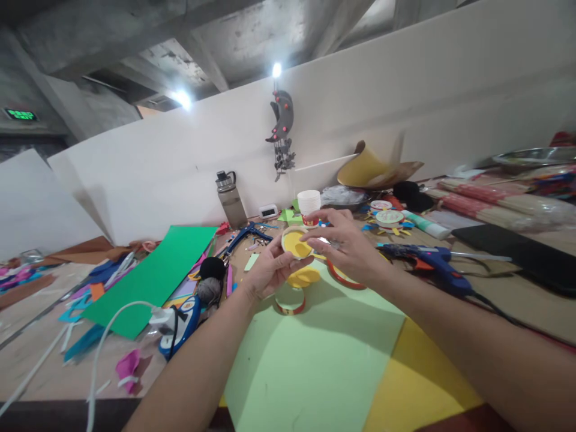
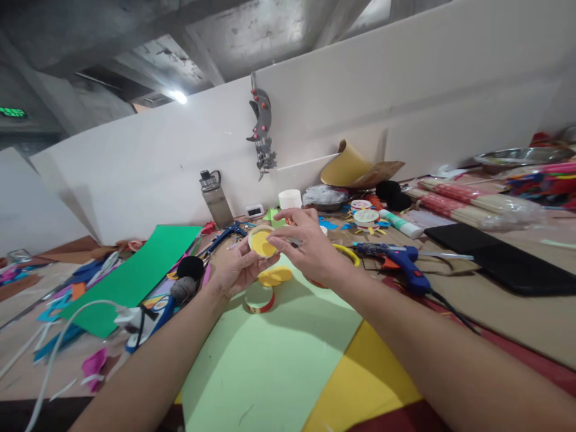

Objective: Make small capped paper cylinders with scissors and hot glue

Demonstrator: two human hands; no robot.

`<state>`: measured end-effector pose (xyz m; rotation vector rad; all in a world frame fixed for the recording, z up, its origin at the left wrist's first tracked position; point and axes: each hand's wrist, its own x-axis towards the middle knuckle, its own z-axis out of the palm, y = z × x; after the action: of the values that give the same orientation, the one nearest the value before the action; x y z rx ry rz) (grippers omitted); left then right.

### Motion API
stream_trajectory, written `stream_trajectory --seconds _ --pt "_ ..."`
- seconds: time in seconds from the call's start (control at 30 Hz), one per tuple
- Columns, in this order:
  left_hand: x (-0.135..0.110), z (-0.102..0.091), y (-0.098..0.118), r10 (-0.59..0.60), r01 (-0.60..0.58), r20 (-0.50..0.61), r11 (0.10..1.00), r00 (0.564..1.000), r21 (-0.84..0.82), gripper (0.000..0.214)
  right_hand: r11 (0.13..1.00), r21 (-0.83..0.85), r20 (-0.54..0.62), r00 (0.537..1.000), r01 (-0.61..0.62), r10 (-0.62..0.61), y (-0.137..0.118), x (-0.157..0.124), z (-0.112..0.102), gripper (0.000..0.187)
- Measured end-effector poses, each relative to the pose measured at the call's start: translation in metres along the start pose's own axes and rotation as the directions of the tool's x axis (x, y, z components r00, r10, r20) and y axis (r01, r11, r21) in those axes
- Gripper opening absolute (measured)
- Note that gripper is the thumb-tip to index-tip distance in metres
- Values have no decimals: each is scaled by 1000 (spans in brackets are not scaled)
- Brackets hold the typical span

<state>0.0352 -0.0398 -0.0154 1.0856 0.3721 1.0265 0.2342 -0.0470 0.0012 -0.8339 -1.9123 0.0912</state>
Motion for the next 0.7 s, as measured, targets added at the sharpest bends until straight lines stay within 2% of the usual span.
stream_trajectory --seconds 0.13,0.33,0.47,0.57,0.7 --pt "1 0 0 7 -7 -9 1000 1000 4 59 992 -93 45 996 82 -78 0 -3 1 26" --pt "0 1 -1 -1 0 -16 1000 1000 -25 58 988 -121 63 994 91 -84 0 -2 3 29" --pt "-1 2 0 -2 3 4 998 1000 -58 53 998 -53 49 999 23 -20 0 -1 0 31" --pt "-2 2 1 5 -3 24 998 1000 -62 51 998 31 -4 999 -47 47 0 2 -3 32" --pt "-3 4 3 -1 3 53 999 999 -48 51 996 63 -61 996 -63 67 -1 4 -6 30"
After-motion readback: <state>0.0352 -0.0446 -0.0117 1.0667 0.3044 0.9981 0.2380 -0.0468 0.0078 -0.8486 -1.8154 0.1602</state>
